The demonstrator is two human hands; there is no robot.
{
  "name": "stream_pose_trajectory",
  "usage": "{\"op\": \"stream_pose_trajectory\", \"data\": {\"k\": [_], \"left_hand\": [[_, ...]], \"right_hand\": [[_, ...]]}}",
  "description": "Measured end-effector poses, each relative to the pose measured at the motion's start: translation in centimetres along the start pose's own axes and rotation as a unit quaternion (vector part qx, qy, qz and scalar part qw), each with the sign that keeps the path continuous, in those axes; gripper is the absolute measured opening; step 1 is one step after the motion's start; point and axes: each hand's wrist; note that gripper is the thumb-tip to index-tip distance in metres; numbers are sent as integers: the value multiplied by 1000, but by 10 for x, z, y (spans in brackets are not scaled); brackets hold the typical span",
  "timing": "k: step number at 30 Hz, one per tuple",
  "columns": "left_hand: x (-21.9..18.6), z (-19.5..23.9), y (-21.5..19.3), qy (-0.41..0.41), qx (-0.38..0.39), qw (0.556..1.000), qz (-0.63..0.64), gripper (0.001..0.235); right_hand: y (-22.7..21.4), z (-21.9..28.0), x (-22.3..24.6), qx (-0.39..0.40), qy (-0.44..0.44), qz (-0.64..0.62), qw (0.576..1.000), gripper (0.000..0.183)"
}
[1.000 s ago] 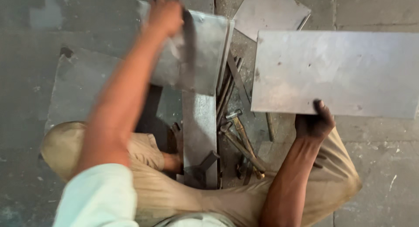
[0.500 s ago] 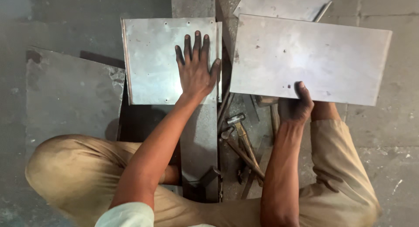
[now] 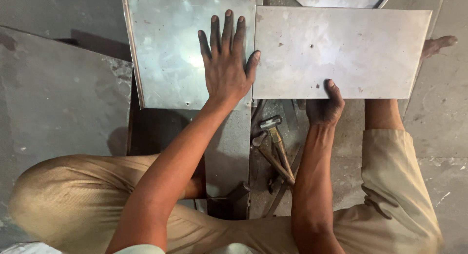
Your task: The person assembles a metal box by aligning metal sheets and hammering them into shape over a metal form.
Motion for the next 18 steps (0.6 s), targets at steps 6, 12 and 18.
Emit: {"op": "stream_pose_trajectory", "data": {"k": [6, 12, 18], "left_hand": [[0, 1, 0, 0, 10, 1000, 3, 73], [2, 7, 6, 18, -26, 999, -4, 69], [4, 4, 12, 28, -75, 997, -5, 65]], "right_hand": [[14, 5, 3, 0, 7, 25, 1000, 53], [14, 9, 3, 14, 7, 34, 999, 54], [8, 0, 3, 7, 8, 24, 1000, 42]]}}
Point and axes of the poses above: each hand's wrist, its own z-axis away from the middle knuckle, its own y-axis out of the palm, x = y × z, and after that the axes turned 5 degrees about y, right-handed
